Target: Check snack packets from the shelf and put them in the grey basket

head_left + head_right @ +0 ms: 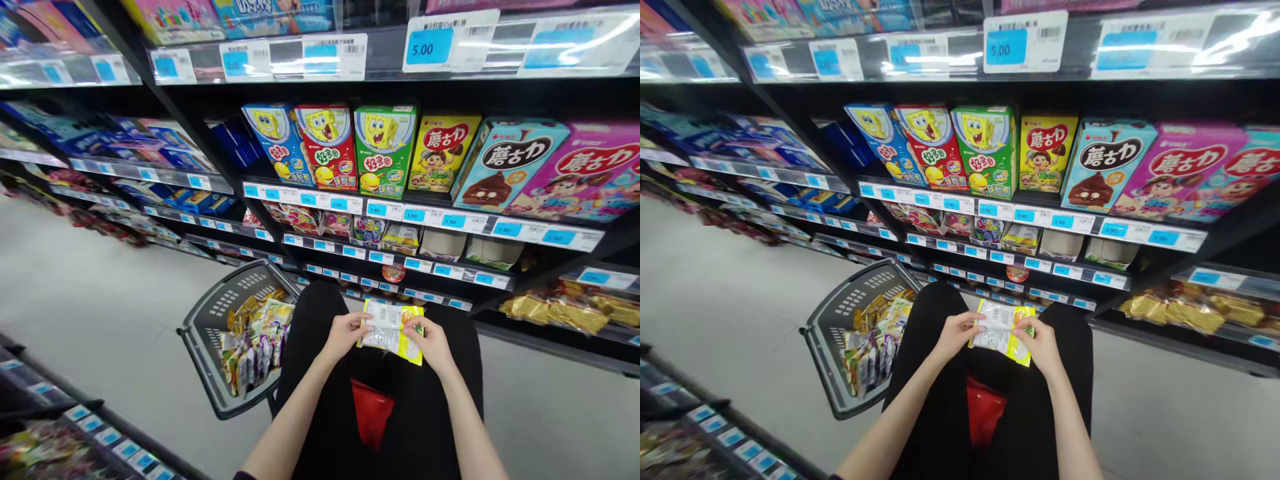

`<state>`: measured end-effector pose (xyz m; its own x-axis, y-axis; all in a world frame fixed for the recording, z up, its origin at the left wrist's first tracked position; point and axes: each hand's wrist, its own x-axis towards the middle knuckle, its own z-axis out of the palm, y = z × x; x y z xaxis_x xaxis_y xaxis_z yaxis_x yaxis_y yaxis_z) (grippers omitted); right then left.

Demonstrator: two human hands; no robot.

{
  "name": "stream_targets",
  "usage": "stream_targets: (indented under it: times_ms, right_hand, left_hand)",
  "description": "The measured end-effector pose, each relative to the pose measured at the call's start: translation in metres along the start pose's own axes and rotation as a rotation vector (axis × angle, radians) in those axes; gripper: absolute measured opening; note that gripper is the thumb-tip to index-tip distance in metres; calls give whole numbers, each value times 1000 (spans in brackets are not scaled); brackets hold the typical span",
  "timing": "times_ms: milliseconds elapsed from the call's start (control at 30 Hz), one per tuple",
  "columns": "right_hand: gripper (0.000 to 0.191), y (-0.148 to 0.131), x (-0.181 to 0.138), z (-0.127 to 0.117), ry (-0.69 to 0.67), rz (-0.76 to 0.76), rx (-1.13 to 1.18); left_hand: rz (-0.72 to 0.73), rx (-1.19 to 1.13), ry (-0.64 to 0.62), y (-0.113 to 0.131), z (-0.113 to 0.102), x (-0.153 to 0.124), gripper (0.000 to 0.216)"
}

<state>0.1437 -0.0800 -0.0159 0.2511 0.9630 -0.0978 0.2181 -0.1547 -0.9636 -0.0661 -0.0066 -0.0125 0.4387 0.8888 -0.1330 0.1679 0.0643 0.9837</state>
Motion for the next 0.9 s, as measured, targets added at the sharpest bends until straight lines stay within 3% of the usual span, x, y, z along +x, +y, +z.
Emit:
stream_targets:
  times_ms: [167, 333, 667, 900]
  right_hand:
    - [24, 3, 0, -1, -63, 33, 90]
    - [19, 3, -1, 3, -41, 5, 24]
    - [18, -6, -6, -6, -28, -52, 37]
    - [17, -2, -6, -6, 36, -23, 56]
  left_hand:
    - [-107, -300, -16, 3, 1, 2, 34]
    - [-56, -277, 84, 5, 3, -1, 29]
    - [-203, -479, -20, 3, -4, 4, 49]
    - [-148, -423, 81, -4, -4, 6, 30]
